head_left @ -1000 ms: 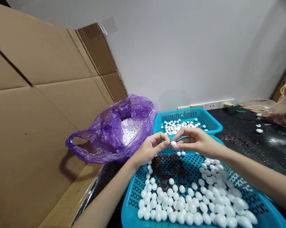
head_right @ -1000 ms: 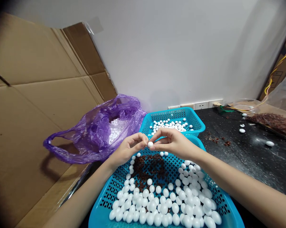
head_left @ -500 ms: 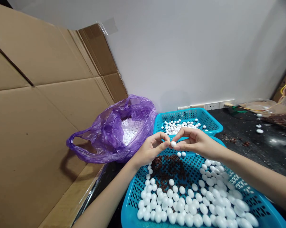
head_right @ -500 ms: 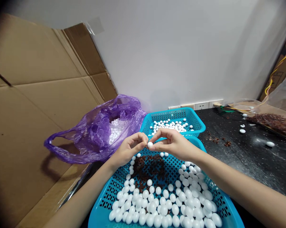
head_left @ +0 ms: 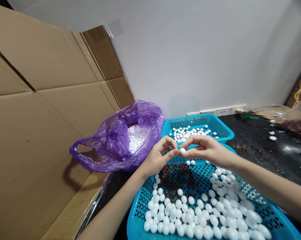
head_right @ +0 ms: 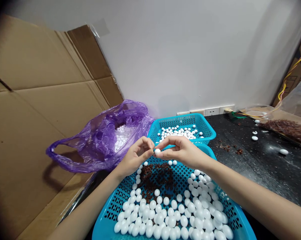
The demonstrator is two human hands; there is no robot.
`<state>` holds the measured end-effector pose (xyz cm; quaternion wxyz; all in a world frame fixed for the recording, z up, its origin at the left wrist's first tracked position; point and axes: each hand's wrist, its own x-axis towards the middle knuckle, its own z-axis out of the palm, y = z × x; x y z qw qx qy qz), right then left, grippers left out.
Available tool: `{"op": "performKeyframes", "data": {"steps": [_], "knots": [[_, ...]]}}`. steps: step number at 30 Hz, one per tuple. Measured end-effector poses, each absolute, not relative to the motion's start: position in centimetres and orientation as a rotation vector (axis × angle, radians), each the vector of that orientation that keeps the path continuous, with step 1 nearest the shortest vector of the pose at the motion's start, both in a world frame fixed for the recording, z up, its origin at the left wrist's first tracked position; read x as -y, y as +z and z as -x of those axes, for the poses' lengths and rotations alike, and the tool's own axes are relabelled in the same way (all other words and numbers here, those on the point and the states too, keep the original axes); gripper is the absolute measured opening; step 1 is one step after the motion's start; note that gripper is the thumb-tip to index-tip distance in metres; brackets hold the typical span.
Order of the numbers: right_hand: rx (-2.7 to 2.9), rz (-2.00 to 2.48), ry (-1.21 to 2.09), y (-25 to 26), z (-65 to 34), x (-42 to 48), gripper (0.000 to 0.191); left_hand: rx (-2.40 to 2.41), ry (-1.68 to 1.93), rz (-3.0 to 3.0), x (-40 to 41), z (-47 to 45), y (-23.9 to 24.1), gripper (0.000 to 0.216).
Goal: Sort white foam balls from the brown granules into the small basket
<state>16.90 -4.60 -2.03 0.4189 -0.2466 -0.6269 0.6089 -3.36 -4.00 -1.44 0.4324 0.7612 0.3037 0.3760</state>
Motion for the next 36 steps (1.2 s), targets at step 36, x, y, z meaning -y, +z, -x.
{"op": "performKeyframes", "data": {"steps": [36], "knots": [[1.556, 0.56, 1.526, -2.49, -16.79, 4.69, 0.008, -0.813, 0.805, -1.937, 4.57, 3.04, -0.9, 0.021]]}}
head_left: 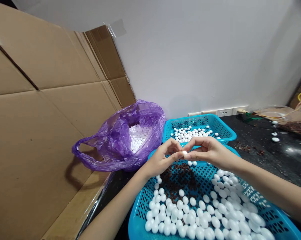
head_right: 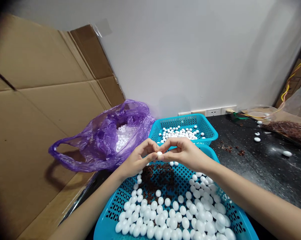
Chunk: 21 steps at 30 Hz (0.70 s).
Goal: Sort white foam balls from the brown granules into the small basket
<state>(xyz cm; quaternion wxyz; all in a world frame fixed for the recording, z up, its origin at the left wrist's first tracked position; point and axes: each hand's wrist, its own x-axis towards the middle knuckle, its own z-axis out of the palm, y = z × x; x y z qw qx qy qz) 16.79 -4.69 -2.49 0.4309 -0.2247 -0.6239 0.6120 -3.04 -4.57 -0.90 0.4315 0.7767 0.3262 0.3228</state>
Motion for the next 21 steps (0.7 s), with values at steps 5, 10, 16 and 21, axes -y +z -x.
{"op": "performKeyframes", "data": {"steps": [5, 10, 16, 21], "knots": [[1.555, 0.5, 1.487, -2.52, -16.52, 4.79, 0.012, -0.638, 0.865, -1.788, 3.91, 3.33, -1.43, 0.026], [1.555, 0.475, 1.457, -2.31, -16.65, 4.78, 0.014, -0.621, 0.904, -1.766, 3.73, 3.56, -1.56, 0.024], [1.54, 0.463, 1.484, -2.24, -16.84, 4.75, 0.017, -0.72, 0.975, -1.835, 3.88, 3.61, -1.58, 0.02], [1.58, 0.531, 1.376, -2.18, -16.88, 4.85, 0.015, -0.819, 0.997, -1.876, 4.15, 3.63, -1.46, 0.017]]}}
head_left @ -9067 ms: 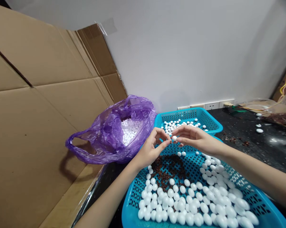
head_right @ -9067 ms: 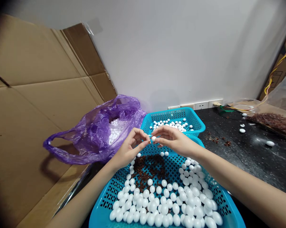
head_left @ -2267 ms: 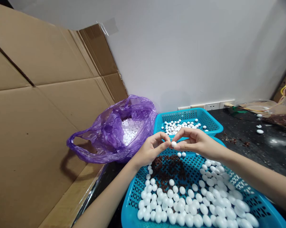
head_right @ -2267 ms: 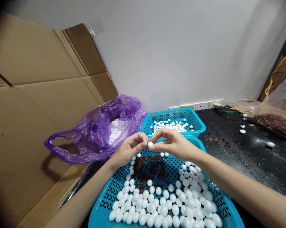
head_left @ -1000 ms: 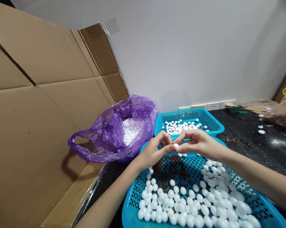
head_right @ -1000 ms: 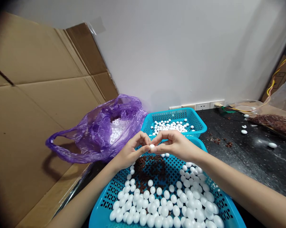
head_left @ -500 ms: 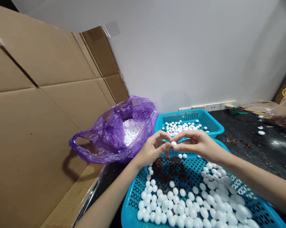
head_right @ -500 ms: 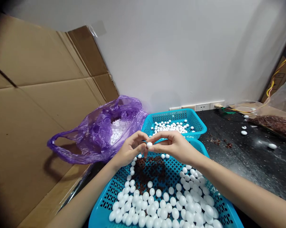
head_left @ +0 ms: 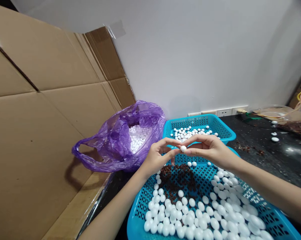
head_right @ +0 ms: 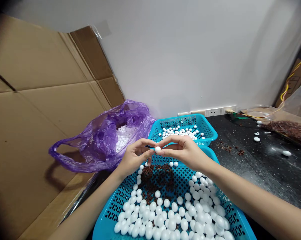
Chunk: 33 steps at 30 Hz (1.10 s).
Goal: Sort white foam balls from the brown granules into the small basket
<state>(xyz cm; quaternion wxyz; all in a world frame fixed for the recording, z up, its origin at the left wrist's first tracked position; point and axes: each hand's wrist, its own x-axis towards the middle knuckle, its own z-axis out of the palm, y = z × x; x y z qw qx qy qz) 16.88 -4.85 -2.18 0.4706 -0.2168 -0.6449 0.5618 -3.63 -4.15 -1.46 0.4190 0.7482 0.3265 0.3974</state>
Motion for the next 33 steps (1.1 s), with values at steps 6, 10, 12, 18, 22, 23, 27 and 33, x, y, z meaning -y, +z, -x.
{"op": "performKeyframes", "data": {"steps": [6, 10, 12, 18, 22, 23, 27, 33], "knots": [[1.502, 0.579, 1.349, -2.1, -16.8, 4.7, 0.017, -0.905, 1.009, -1.879, 4.1, 3.6, -1.4, 0.025], [1.295, 0.74, 1.273, -2.4, -17.2, 3.9, 0.025, -0.964, 1.023, -1.905, 4.1, 3.5, -1.5, 0.021], [1.181, 0.792, 1.271, -2.8, -17.4, 3.4, 0.032, -0.994, 0.988, -1.938, 4.2, 3.4, -1.4, 0.019], [1.109, 0.809, 1.332, -3.3, -17.7, 2.9, 0.044, -1.033, 0.906, -2.009, 4.5, 3.2, -1.1, 0.018], [1.298, 0.808, 1.279, -3.2, -17.5, 3.1, 0.034, -1.043, 0.726, -2.128, 4.6, 3.0, -0.7, 0.019], [1.377, 0.802, 1.25, -3.2, -17.4, 3.2, 0.028, -1.026, 0.659, -2.176, 4.6, 3.0, -0.7, 0.019], [1.869, 0.82, 1.013, -3.3, -17.0, 4.1, 0.008, -0.886, 0.403, -2.402, 4.5, 3.2, -1.0, 0.012], [2.497, 0.813, 0.854, -2.8, -17.2, 5.5, 0.017, -0.744, 0.137, -2.492, 4.2, 3.6, -1.5, 0.008]]}}
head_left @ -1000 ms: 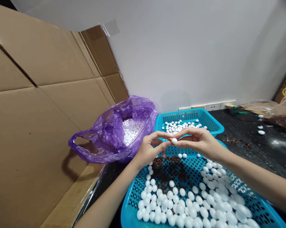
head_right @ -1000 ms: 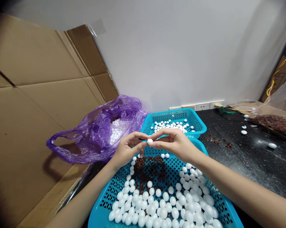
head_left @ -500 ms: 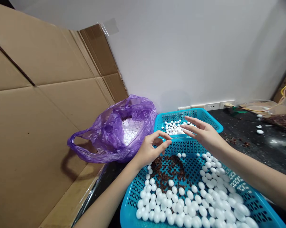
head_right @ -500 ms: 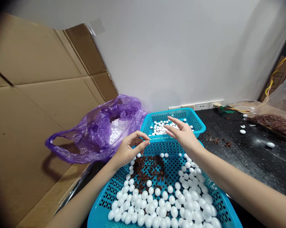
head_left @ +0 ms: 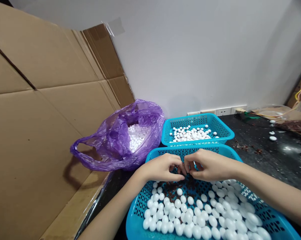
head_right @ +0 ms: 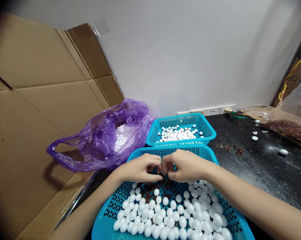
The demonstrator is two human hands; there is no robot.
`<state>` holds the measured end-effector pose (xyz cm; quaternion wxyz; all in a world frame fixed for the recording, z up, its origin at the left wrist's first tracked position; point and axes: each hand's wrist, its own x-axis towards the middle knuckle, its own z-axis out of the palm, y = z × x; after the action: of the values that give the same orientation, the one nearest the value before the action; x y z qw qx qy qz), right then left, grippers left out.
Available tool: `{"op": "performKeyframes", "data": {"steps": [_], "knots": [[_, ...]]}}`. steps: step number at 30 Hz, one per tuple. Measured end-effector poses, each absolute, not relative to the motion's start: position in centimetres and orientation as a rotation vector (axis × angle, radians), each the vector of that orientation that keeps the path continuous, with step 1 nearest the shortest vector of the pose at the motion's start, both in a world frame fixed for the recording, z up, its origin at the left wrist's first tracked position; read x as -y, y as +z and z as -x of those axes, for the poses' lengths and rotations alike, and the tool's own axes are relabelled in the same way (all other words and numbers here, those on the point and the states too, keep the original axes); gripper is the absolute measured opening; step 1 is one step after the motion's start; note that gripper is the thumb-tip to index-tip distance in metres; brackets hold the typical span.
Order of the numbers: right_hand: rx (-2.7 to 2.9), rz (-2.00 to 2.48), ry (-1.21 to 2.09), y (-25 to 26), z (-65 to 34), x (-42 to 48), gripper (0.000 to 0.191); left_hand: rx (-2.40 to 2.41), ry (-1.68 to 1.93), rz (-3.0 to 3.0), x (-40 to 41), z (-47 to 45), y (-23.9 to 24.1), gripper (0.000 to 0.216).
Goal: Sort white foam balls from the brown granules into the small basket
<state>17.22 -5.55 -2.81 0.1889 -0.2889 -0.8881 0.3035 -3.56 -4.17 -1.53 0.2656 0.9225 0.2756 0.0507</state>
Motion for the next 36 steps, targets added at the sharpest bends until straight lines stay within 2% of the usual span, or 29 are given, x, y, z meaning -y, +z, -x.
{"op": "performKeyframes", "data": {"steps": [9, 17, 24, 30, 36], "knots": [[2.695, 0.825, 0.785, -3.3, -17.48, 5.62, 0.018, -0.783, 0.029, -2.516, 4.09, 3.62, -1.47, 0.012], [2.748, 0.815, 0.893, -2.81, -17.37, 6.08, 0.018, -0.761, 0.056, -2.497, 4.35, 3.64, -1.69, 0.008], [2.7, 0.77, 0.799, -3.09, -17.39, 5.87, 0.017, -0.719, 0.048, -2.5, 4.32, 3.6, -1.65, 0.005], [2.73, 0.788, 0.668, -3.08, -16.96, 6.04, 0.006, -0.723, 0.04, -2.482, 4.26, 3.51, -1.73, 0.007], [2.786, 0.697, 0.61, -3.59, -16.82, 5.87, 0.014, -0.694, -0.004, -2.455, 4.38, 3.37, -1.63, 0.012]]}}
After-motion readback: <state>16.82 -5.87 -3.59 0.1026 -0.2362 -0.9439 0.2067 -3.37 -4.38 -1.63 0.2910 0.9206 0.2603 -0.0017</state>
